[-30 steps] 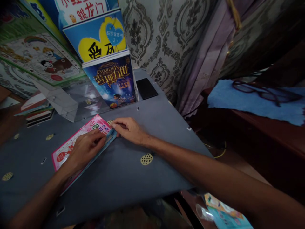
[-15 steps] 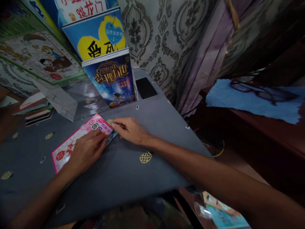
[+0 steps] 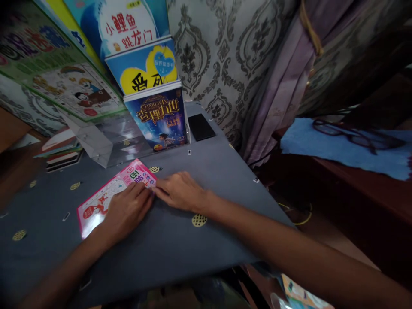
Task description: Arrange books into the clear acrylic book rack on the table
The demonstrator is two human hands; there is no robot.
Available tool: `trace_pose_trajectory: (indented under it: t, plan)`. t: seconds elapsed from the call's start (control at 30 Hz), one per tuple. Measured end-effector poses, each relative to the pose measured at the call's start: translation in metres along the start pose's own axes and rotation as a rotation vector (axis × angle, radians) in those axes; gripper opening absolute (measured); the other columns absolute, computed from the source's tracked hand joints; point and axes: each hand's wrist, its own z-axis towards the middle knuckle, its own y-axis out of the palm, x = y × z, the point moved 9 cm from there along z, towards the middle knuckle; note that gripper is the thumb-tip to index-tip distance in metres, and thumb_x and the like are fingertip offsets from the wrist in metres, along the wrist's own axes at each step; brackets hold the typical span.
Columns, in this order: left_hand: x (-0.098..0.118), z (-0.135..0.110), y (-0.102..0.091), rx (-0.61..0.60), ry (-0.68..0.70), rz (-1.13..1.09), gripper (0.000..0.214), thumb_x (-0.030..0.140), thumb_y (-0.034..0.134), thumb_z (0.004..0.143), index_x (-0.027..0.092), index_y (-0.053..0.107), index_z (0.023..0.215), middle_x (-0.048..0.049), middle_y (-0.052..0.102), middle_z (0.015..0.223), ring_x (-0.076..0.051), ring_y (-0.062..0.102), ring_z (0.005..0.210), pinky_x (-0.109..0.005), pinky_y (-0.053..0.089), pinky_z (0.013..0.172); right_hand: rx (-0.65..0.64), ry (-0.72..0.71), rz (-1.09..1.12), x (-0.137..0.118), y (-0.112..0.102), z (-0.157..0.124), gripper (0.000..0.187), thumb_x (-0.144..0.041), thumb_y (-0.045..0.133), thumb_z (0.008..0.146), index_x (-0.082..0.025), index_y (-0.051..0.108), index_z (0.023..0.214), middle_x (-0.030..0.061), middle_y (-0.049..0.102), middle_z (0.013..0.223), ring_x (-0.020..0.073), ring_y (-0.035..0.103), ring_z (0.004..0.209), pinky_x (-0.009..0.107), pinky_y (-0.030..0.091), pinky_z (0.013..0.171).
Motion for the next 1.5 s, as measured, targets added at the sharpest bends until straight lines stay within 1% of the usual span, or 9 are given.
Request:
trace_pose_trajectory:
  t: [0.13,0.27,0.37,0.67,0.83,0.97,1.1,1.27,1.5]
  plan:
    - [-0.037,-0.018,0.003,0.0,-0.027,-0.128,0.03,0.026,0.04,0.1,0.02,0.069,0.107,-0.0085,0.068,0.101,-0.022,0.064,0.091,-0.037,0.054,0.081,-0.075,0.023,-0.172,-0.008,0.002,-0.001,0.028,-0.031,0.046,0.102,-0.018,0.069,0.091,0.006,0.076,0.086,0.0147,0.063,0.065,0.029,0.026,0.056]
    - [-0.097,-0.055,0.008,0.03,-0.283,-0.05,0.04,0.036,0.039,0.1,0.021,0.06,0.13,-0.0128,0.062,0.129,-0.028,0.062,0.112,-0.045,0.052,0.091,-0.128,0.041,-0.252,-0.011,0.004,-0.003,0.029,-0.031,0.042,0.104,-0.018,0.067,0.097,0.0074,0.077,0.09,0.0159,0.065,0.066,0.03,0.026,0.054]
    - [-0.11,-0.076,0.011,-0.016,-0.338,0.011,0.045,0.04,0.037,0.1,0.019,0.06,0.133,-0.0142,0.064,0.125,-0.03,0.064,0.106,-0.046,0.053,0.09,-0.17,0.059,-0.275,-0.008,0.006,-0.003,0.029,-0.033,0.041,0.104,-0.019,0.065,0.103,0.0087,0.077,0.09,0.0184,0.067,0.069,0.03,0.026,0.054]
    - [-0.078,-0.085,-0.012,-0.12,-0.351,0.074,0.044,0.045,0.039,0.1,0.02,0.065,0.125,-0.0119,0.067,0.108,-0.026,0.067,0.087,-0.035,0.052,0.073,-0.184,0.065,-0.306,0.007,0.006,0.012,0.028,-0.034,0.042,0.104,-0.018,0.064,0.109,0.0122,0.074,0.105,0.0216,0.068,0.082,0.03,0.036,0.059]
    - [-0.057,-0.09,-0.016,-0.145,-0.366,0.095,0.043,0.048,0.045,0.098,0.02,0.064,0.125,-0.0132,0.068,0.104,-0.029,0.066,0.091,-0.036,0.052,0.07,-0.145,0.067,-0.325,0.018,0.008,0.029,0.031,-0.042,0.046,0.102,-0.018,0.065,0.11,0.0128,0.074,0.108,0.0255,0.067,0.088,0.032,0.04,0.063]
    - [-0.016,-0.094,-0.018,-0.066,-0.148,-0.023,0.042,0.051,0.048,0.097,0.024,0.061,0.127,-0.0119,0.066,0.12,-0.03,0.062,0.109,-0.044,0.053,0.087,-0.095,0.081,-0.283,0.024,0.015,0.031,0.034,-0.039,0.045,0.102,-0.017,0.061,0.123,0.0145,0.063,0.133,0.0297,0.064,0.1,0.037,0.044,0.071]
    - [0.021,-0.1,-0.019,-0.004,0.083,-0.134,0.038,0.047,0.051,0.097,0.024,0.058,0.127,-0.0105,0.063,0.128,-0.028,0.059,0.119,-0.045,0.053,0.096,-0.074,0.106,-0.235,0.026,0.019,0.028,0.035,-0.036,0.044,0.102,-0.016,0.059,0.127,0.0141,0.057,0.142,0.0314,0.062,0.108,0.04,0.044,0.081]
    - [0.035,-0.097,-0.023,0.105,0.168,-0.02,0.03,0.032,0.047,0.101,0.018,0.06,0.123,-0.0119,0.069,0.118,-0.025,0.064,0.11,-0.041,0.057,0.091,-0.084,0.084,-0.23,0.017,0.016,0.022,0.033,-0.031,0.041,0.103,-0.014,0.062,0.121,0.0151,0.063,0.132,0.0295,0.062,0.105,0.038,0.042,0.081]
    - [0.042,-0.097,-0.029,0.157,0.266,0.06,0.029,0.026,0.046,0.101,0.011,0.065,0.116,-0.0149,0.072,0.113,-0.026,0.067,0.104,-0.039,0.06,0.084,-0.047,-0.116,0.031,-0.017,0.023,0.011,0.026,-0.023,0.046,0.1,-0.014,0.07,0.103,0.0103,0.073,0.109,0.0191,0.065,0.089,0.029,0.041,0.074]
